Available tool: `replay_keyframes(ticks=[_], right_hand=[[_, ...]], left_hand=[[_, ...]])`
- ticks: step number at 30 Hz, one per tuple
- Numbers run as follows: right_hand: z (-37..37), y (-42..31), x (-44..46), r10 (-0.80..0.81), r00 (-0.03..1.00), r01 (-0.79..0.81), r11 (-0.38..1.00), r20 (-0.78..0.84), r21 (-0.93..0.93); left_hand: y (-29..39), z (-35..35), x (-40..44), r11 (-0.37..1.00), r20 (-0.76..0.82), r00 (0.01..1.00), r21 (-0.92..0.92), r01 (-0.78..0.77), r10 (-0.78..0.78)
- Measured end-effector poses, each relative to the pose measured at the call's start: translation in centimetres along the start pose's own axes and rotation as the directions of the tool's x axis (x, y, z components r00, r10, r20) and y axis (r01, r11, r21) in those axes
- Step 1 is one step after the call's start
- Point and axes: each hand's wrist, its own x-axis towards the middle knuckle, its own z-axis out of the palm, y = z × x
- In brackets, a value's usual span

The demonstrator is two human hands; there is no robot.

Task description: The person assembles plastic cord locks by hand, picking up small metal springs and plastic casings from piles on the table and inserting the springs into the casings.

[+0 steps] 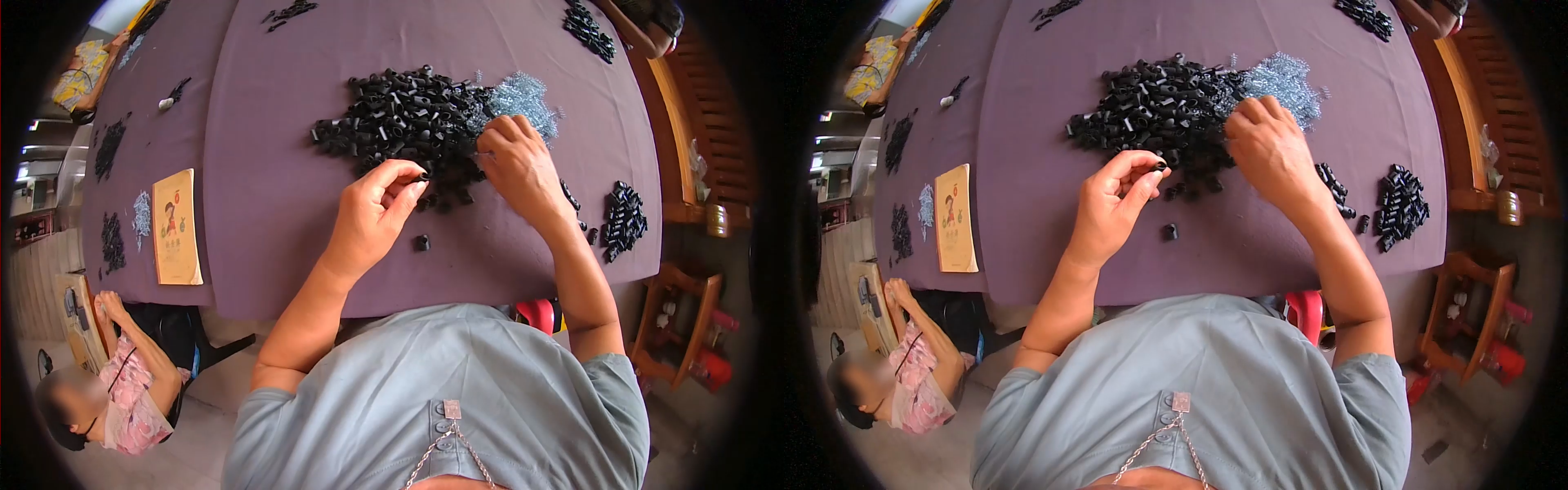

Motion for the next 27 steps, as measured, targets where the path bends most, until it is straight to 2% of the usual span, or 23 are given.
replay_keyframes(ticks=[3, 4, 6, 7, 8, 13, 16, 27], right_hand=[[-1.7, -0.7, 0.2, 0.098, 0.995, -0.097, 0.979, 0.0, 0.18], [-2.5, -1.6, 0.5, 0.163, 0.983, -0.181, 0.922, 0.081, 0.342], [-3.9, -3.7, 1.4, 0.254, 0.931, -0.363, 0.714, 0.261, 0.599], [-3.4, -4.0, 1.7, 0.199, 0.956, -0.294, 0.676, 0.217, 0.676], [-3.0, -4.4, 2.2, 0.172, 0.966, -0.259, 0.668, 0.194, 0.697], [-1.0, -5.4, 3.2, 0.173, 0.937, -0.35, 0.512, 0.304, 0.784], [0.1, -4.9, 2.5, 0.163, 0.938, -0.346, 0.45, 0.305, 0.823], [0.5, -3.9, 2.2, 0.141, 0.941, -0.337, 0.482, 0.308, 0.808]], left_hand=[[-0.1, -0.3, 0.0, 0.98, 0.031, 0.996, -0.175, 0.091, -0.087], [0.0, -0.4, 0.0, 0.961, 0.058, 0.991, -0.242, 0.133, -0.123], [0.3, -0.4, 0.0, 0.93, 0.07, 0.984, -0.32, 0.178, -0.165], [0.4, -0.2, 0.1, 0.911, 0.077, 0.98, -0.361, 0.198, -0.183], [0.5, -0.2, 0.3, 0.906, 0.083, 0.979, -0.369, 0.206, -0.188], [0.4, -0.8, 0.7, 0.9, 0.028, 0.981, -0.394, 0.188, -0.193], [-0.1, -1.0, 0.7, 0.93, 0.016, 0.982, -0.319, 0.184, -0.189], [-0.2, -0.7, 0.5, 0.953, 0.035, 0.985, -0.248, 0.171, -0.168]])
